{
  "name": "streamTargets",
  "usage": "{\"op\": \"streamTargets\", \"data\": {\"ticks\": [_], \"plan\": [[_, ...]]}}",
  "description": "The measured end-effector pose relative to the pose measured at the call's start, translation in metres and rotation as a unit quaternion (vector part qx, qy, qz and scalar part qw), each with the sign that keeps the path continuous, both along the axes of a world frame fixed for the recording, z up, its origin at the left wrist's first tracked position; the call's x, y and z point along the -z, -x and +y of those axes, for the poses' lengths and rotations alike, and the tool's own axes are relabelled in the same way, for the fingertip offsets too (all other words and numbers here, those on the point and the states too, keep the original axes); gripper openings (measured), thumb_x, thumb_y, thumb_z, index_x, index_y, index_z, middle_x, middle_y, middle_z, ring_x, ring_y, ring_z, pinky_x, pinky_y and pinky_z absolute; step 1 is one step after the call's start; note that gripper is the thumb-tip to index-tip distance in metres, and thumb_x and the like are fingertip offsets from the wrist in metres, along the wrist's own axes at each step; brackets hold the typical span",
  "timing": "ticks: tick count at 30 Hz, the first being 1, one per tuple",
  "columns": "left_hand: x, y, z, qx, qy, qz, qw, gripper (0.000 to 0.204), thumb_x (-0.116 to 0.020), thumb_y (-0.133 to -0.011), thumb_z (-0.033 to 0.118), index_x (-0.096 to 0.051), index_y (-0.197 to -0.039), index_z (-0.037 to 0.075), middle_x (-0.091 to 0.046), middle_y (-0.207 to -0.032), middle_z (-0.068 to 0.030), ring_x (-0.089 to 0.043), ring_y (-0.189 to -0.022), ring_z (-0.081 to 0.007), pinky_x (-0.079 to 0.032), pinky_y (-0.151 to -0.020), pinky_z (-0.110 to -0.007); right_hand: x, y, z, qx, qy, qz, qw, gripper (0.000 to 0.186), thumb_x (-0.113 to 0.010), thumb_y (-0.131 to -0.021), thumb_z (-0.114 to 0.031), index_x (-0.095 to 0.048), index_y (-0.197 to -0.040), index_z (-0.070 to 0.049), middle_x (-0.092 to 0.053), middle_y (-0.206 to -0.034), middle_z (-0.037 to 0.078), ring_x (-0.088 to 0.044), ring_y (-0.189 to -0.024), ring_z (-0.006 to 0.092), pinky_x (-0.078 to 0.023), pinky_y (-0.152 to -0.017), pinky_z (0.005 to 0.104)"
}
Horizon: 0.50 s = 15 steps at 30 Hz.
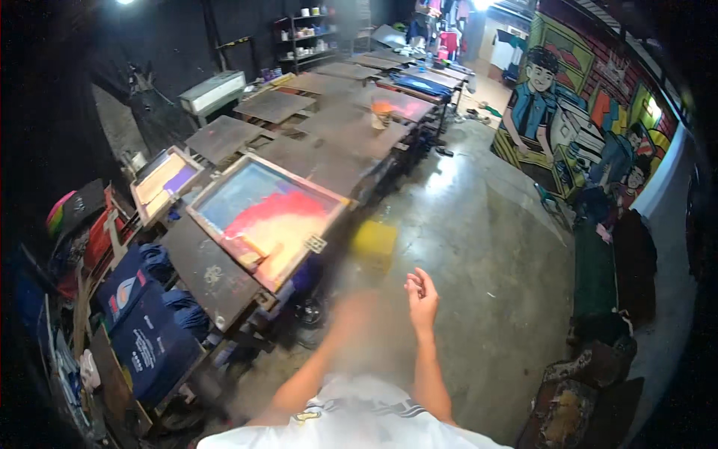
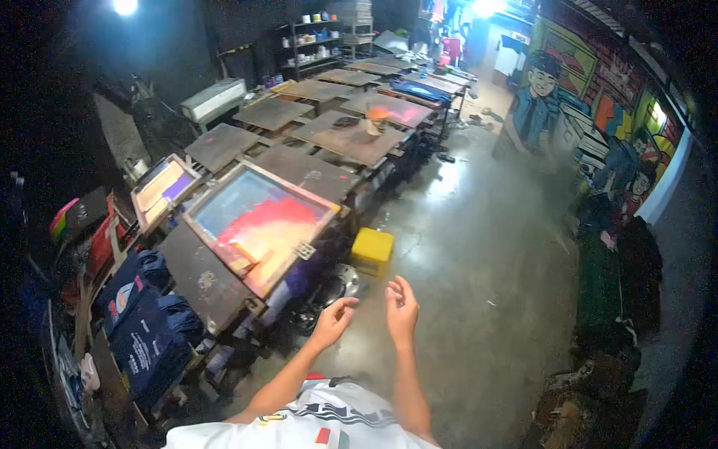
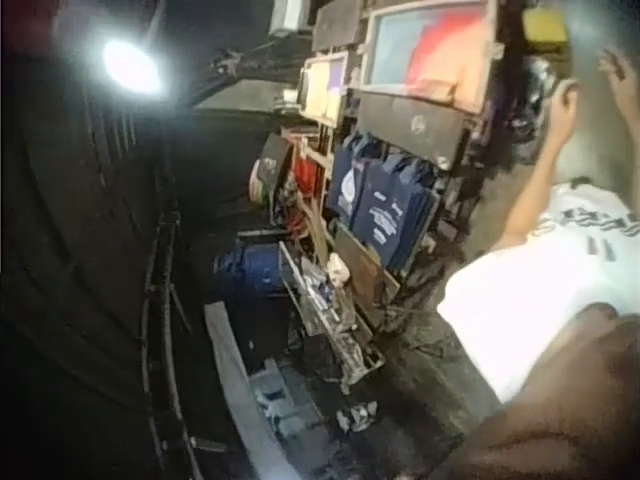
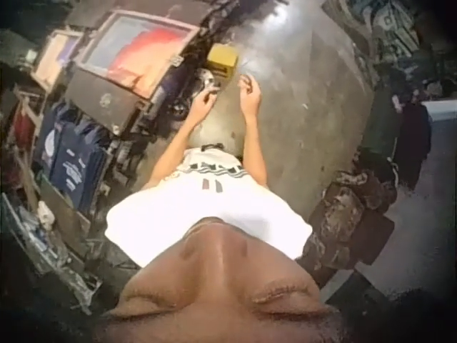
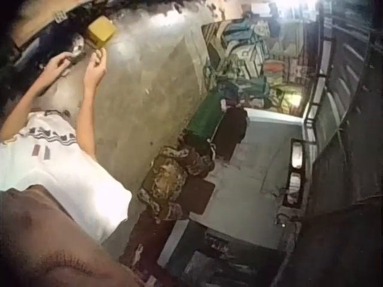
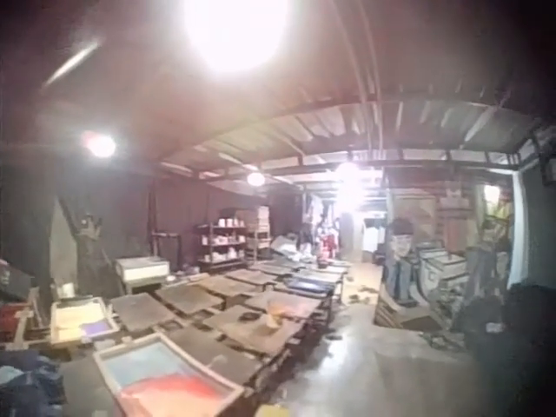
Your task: Screen printing a design onto tote bags and then inspecting and arranging them.
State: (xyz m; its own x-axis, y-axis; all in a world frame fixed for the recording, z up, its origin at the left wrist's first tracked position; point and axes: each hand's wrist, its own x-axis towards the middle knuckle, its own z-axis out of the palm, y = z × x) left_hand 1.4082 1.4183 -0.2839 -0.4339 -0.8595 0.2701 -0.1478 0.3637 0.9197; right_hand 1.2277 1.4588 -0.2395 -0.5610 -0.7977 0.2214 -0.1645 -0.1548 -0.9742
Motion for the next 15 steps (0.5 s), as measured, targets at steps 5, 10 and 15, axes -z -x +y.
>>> {"op": "streamTargets", "data": {"ticks": [5,10,15], "plan": [[-0.001,0.093,0.011,0.13,-0.041,0.071,0.988,0.025,-0.053,-0.1,0.013,-0.061,-0.122,0.005,-0.055,-0.08,0.0028,-0.05,-0.069,-0.0056,-0.044,-0.062,-0.022,0.012,0.08,0.039,0.124,0.032,-0.065,0.99,0.039,-0.062,-0.098,-0.015,-0.054,-0.131,0.003,-0.069,-0.11,0.012,-0.065,-0.09,0.0129,-0.052,-0.081,0.0268],[-0.035,0.158,0.0,0.172,-0.144,0.061,0.973,0.022,-0.053,-0.101,0.013,-0.062,-0.12,0.006,-0.044,-0.068,0.0073,-0.042,-0.057,-0.002,-0.035,-0.051,-0.021,0.035,0.131,0.043,0.179,0.01,-0.095,0.979,0.038,-0.066,-0.096,-0.017,-0.057,-0.126,0.004,-0.067,-0.102,0.007,-0.063,-0.085,0.0109,-0.051,-0.077,0.0236],[0.042,0.207,-0.073,0.148,0.028,0.013,0.988,0.023,-0.056,-0.1,0.015,-0.062,-0.121,0.005,-0.045,-0.069,0.0074,-0.043,-0.058,-0.0021,-0.037,-0.052,-0.021,0.04,0.174,0.008,0.176,-0.007,-0.084,0.981,0.039,-0.068,-0.095,-0.02,-0.059,-0.125,0.004,-0.067,-0.098,0.005,-0.062,-0.083,0.0088,-0.05,-0.075,0.0229]]}}
